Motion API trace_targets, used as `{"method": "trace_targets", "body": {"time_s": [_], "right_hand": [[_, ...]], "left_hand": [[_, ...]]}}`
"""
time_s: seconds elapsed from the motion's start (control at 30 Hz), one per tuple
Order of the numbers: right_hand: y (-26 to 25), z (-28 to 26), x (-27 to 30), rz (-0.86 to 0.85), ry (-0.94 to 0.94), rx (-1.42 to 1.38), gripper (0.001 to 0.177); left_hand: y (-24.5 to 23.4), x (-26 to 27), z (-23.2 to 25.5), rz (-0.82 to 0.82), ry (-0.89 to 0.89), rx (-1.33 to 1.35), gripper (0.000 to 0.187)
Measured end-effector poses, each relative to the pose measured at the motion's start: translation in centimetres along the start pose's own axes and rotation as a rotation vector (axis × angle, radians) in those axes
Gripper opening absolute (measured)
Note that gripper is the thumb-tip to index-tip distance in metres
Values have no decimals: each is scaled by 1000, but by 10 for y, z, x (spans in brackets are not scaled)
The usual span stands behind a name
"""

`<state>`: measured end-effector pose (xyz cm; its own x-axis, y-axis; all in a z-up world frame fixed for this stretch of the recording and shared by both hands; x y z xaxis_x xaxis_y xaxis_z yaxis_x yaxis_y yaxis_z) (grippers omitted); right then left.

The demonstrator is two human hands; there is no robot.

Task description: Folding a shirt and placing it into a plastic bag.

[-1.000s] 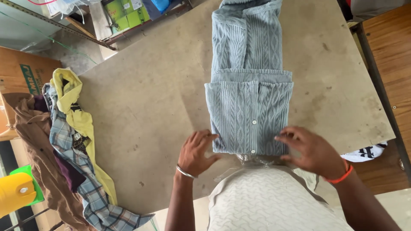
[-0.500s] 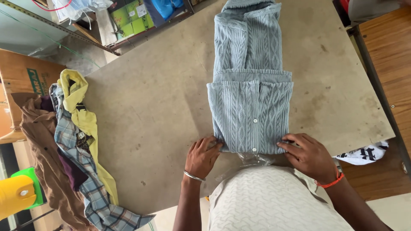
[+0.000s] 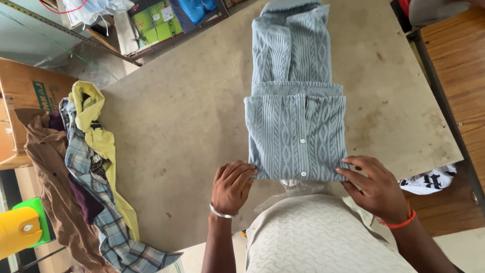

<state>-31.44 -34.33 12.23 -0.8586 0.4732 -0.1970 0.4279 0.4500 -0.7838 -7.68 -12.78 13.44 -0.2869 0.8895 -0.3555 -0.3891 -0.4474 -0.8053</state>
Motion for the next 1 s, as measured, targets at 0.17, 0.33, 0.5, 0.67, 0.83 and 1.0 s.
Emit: {"method": "trace_targets", "body": {"time_s": [0.17,0.33,0.5,0.67,0.83,1.0], "right_hand": [[-26,-9,-1,104,17,-100,32],[-49,-22,3,88,-60,-463,31],[-44,-12,16,14,-105,-880,29],[-39,-4,-3,14,2,-719,26],[-15,33,-65,125,590,-857,26],[19,64,-146,82,596,-875,21]], "left_hand": [[-30,-16,27,46,64,12,12],[-53,-21,48,149,145,249,14],[-54,-12,47,160,140,463,16],[-55,-39,42,174,-7,551,17],[-21,-75,-23,255,-496,603,16],[36,-121,-96,233,-564,743,36]]}}
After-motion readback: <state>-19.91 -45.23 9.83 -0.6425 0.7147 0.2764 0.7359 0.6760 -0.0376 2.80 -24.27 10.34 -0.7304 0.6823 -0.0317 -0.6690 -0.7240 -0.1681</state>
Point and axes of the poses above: each hand's wrist, its own x-axis away from the middle knuckle, its own y-axis out of the palm, z = x × y, the point moved 5 cm from there along -x, towards the middle knuckle, and after that the axes turned 5 degrees about y, right-handed, at the moved point
